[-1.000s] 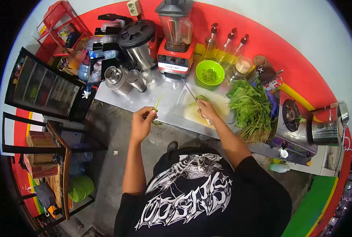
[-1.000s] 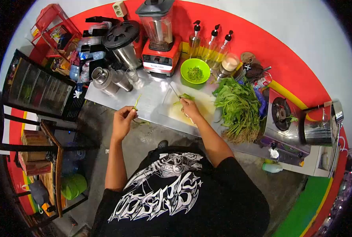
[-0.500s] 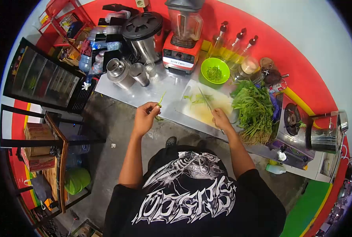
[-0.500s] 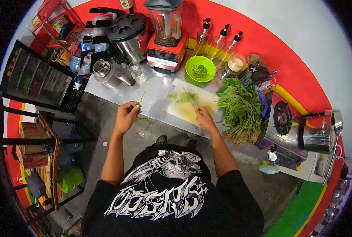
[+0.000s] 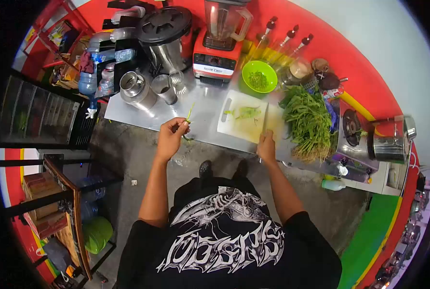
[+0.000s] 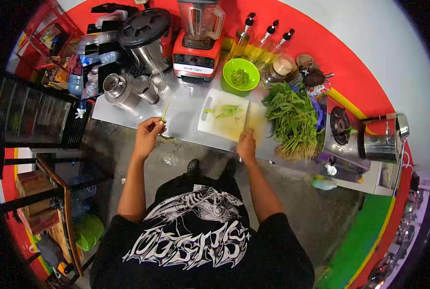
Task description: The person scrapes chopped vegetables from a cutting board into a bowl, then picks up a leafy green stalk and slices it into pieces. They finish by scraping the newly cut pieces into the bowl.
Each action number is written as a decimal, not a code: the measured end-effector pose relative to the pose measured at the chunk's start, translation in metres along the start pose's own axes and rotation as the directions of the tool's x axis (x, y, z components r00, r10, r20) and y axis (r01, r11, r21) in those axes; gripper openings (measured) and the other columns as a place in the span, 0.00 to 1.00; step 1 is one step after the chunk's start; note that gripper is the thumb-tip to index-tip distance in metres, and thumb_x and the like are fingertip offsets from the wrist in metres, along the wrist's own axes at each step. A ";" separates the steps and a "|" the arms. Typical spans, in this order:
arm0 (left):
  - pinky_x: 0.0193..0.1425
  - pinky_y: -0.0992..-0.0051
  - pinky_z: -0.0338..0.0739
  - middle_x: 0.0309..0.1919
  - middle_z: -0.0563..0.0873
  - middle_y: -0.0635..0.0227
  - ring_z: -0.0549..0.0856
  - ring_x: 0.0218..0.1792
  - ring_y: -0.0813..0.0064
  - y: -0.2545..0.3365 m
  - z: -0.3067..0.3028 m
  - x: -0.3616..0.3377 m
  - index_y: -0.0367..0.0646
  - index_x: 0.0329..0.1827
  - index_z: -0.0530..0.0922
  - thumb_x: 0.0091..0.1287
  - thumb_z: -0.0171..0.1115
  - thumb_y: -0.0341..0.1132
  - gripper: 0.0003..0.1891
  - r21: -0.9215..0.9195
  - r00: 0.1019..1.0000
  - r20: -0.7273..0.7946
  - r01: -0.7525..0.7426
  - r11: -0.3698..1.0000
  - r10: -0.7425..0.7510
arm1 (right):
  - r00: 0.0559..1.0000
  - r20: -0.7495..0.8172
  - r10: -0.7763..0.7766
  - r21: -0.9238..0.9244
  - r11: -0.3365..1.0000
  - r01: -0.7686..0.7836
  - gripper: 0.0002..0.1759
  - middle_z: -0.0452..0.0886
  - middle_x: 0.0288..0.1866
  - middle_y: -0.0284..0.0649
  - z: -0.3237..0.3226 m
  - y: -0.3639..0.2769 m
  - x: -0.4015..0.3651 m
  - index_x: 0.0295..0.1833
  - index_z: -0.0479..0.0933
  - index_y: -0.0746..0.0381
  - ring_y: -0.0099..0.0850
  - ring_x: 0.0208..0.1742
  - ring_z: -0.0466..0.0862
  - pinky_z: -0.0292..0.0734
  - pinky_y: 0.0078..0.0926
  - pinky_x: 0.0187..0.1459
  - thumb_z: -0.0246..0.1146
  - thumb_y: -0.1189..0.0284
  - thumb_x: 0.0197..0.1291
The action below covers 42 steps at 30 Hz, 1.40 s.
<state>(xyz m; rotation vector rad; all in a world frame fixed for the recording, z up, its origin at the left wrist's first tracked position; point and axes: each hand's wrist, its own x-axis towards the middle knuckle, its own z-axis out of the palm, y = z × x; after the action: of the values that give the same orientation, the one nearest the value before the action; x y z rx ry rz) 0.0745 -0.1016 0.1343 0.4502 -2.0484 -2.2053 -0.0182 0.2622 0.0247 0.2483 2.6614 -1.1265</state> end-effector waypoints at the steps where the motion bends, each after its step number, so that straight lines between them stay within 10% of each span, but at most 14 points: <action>1: 0.48 0.76 0.81 0.37 0.86 0.71 0.85 0.38 0.80 -0.003 -0.004 0.001 0.33 0.48 0.84 0.76 0.65 0.32 0.08 -0.001 1.000 0.010 0.008 1.000 -0.008 | 1.000 -0.003 0.013 -0.002 1.000 -0.013 0.14 0.84 0.39 0.65 0.011 -0.006 -0.001 0.60 0.65 0.66 0.65 0.41 0.84 0.78 0.57 0.44 0.53 0.69 0.77; 7: 0.47 0.77 0.79 0.34 0.86 0.71 0.83 0.37 0.82 -0.001 -0.006 0.013 0.33 0.48 0.84 0.77 0.64 0.33 0.09 0.009 0.999 0.037 0.032 0.999 -0.032 | 0.949 -0.190 -0.253 -0.047 0.967 0.249 0.16 0.82 0.41 0.69 0.058 -0.045 -0.022 0.60 0.64 0.68 0.67 0.44 0.83 0.76 0.60 0.47 0.55 0.69 0.75; 11: 0.49 0.76 0.80 0.36 0.86 0.71 0.84 0.39 0.81 0.002 0.016 0.029 0.33 0.47 0.84 0.77 0.64 0.35 0.11 0.020 0.994 0.108 0.024 1.000 -0.026 | 0.989 -0.095 -0.110 -0.031 0.994 0.108 0.18 0.83 0.44 0.68 0.075 -0.061 -0.016 0.60 0.64 0.67 0.68 0.47 0.82 0.76 0.63 0.52 0.55 0.66 0.75; 19: 0.54 0.73 0.85 0.40 0.85 0.68 0.85 0.42 0.78 0.019 0.096 0.053 0.35 0.50 0.83 0.78 0.63 0.35 0.10 -0.067 0.993 0.115 0.022 0.998 -0.014 | 0.947 -0.114 -0.300 0.033 0.952 0.305 0.16 0.84 0.43 0.61 0.031 -0.050 0.008 0.59 0.68 0.61 0.61 0.43 0.84 0.77 0.54 0.46 0.60 0.66 0.73; 28: 0.51 0.76 0.79 0.41 0.87 0.74 0.82 0.42 0.82 0.016 0.196 0.064 0.43 0.48 0.86 0.78 0.62 0.36 0.07 -0.089 0.954 0.295 0.087 0.992 -0.058 | 0.991 -0.051 -0.121 0.129 0.984 0.126 0.27 0.87 0.45 0.58 -0.071 0.023 0.003 0.65 0.76 0.70 0.51 0.45 0.88 0.80 0.44 0.48 0.65 0.60 0.71; 31: 0.51 0.74 0.80 0.40 0.84 0.74 0.81 0.41 0.80 -0.009 0.227 0.059 0.42 0.52 0.84 0.79 0.61 0.38 0.10 -0.047 0.970 0.219 0.118 0.992 -0.106 | 0.997 0.055 0.056 0.173 0.983 -0.064 0.30 0.87 0.47 0.59 -0.105 0.037 -0.014 0.67 0.75 0.74 0.50 0.46 0.88 0.81 0.44 0.49 0.66 0.61 0.69; 34: 0.50 0.74 0.80 0.42 0.83 0.71 0.82 0.40 0.79 -0.062 0.237 0.063 0.40 0.57 0.81 0.79 0.60 0.36 0.11 -0.113 0.953 0.219 0.237 0.965 -0.208 | 0.984 -0.127 -0.124 0.156 0.977 0.143 0.26 0.88 0.45 0.55 -0.112 0.074 -0.031 0.64 0.77 0.73 0.43 0.43 0.89 0.81 0.39 0.47 0.68 0.66 0.67; 42: 0.47 0.75 0.82 0.47 0.83 0.62 0.84 0.40 0.75 -0.129 0.229 0.058 0.33 0.70 0.72 0.76 0.61 0.30 0.22 0.030 0.983 0.051 0.173 0.984 -0.175 | 1.000 0.014 0.008 0.370 0.929 -0.013 0.20 0.85 0.39 0.37 -0.129 0.103 -0.065 0.64 0.78 0.68 0.23 0.34 0.80 0.74 0.26 0.38 0.61 0.66 0.76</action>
<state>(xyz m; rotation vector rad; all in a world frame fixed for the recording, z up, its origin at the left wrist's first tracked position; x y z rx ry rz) -0.0284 0.1140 0.0106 0.6007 -2.1428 -2.3134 0.0500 0.4221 0.0597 0.3196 2.4127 -1.6171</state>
